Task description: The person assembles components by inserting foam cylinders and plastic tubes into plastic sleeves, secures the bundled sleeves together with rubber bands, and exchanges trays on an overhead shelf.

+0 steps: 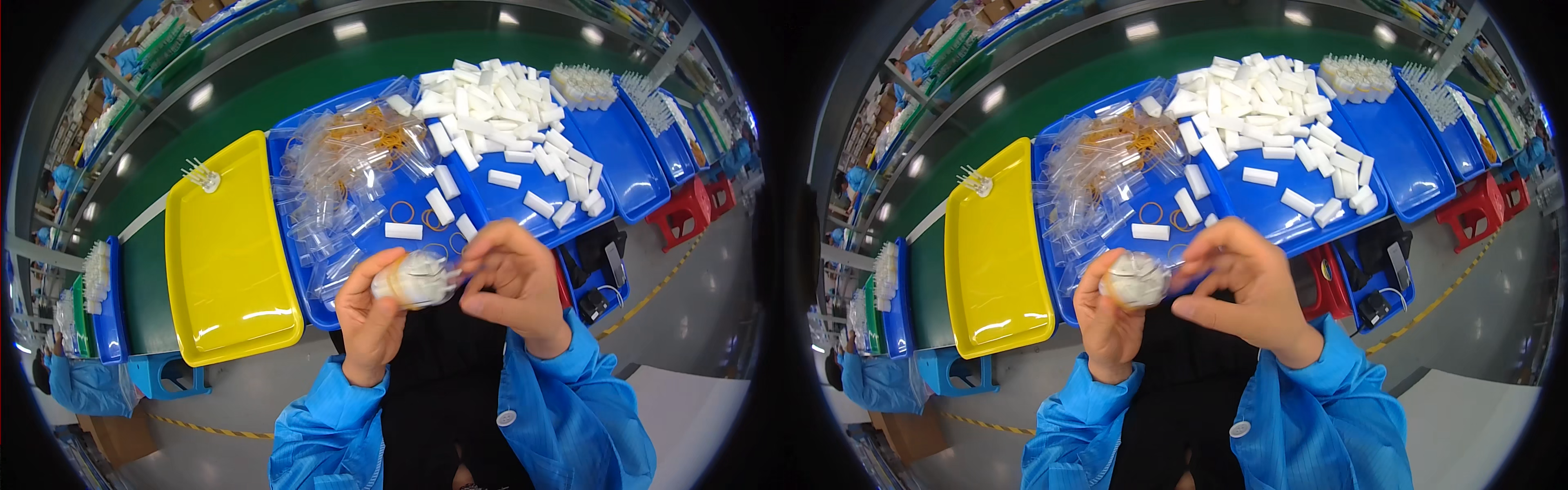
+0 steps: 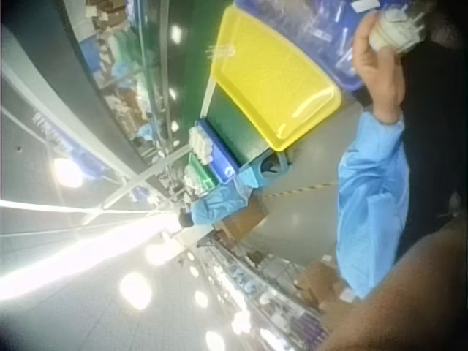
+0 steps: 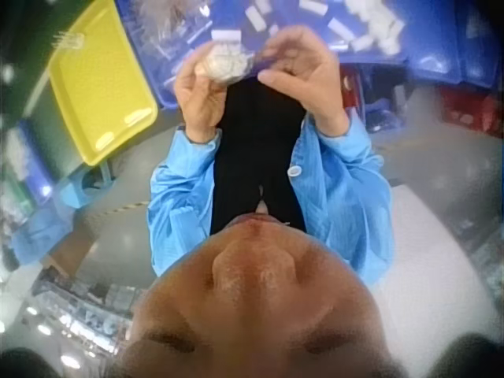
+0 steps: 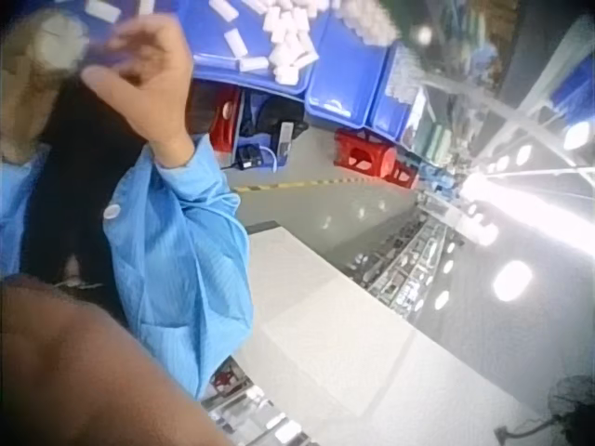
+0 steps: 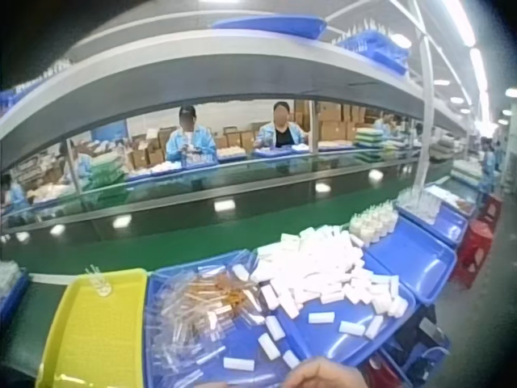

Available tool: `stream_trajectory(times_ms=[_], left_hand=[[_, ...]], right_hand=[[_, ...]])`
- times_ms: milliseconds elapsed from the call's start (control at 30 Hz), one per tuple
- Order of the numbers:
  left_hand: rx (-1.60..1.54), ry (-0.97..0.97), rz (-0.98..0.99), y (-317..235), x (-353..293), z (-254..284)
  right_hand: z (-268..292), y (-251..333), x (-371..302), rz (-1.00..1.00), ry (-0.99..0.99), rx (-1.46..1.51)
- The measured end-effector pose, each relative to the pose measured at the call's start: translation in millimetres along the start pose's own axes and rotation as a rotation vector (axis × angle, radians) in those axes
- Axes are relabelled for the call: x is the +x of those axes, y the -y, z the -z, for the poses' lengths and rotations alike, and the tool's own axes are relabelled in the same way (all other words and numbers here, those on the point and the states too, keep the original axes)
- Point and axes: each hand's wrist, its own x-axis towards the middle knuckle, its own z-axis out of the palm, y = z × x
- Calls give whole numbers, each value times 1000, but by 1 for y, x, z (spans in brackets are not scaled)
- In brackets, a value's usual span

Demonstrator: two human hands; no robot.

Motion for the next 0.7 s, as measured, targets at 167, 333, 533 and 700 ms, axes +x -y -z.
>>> stream_trajectory(times_ms=[167, 333, 533, 700], left_hand=[[1, 92, 219, 2, 4, -15], [-104, 161, 368, 13, 10, -18], [587, 153, -108, 10, 9, -35], [1311, 319, -498, 4, 19, -36]], right_hand=[[-2, 7, 12, 329, 113, -342], [7, 1, 16, 430, 91, -349], [81, 33, 34, 232, -70, -302], [285, 18, 88, 105, -645, -641]])
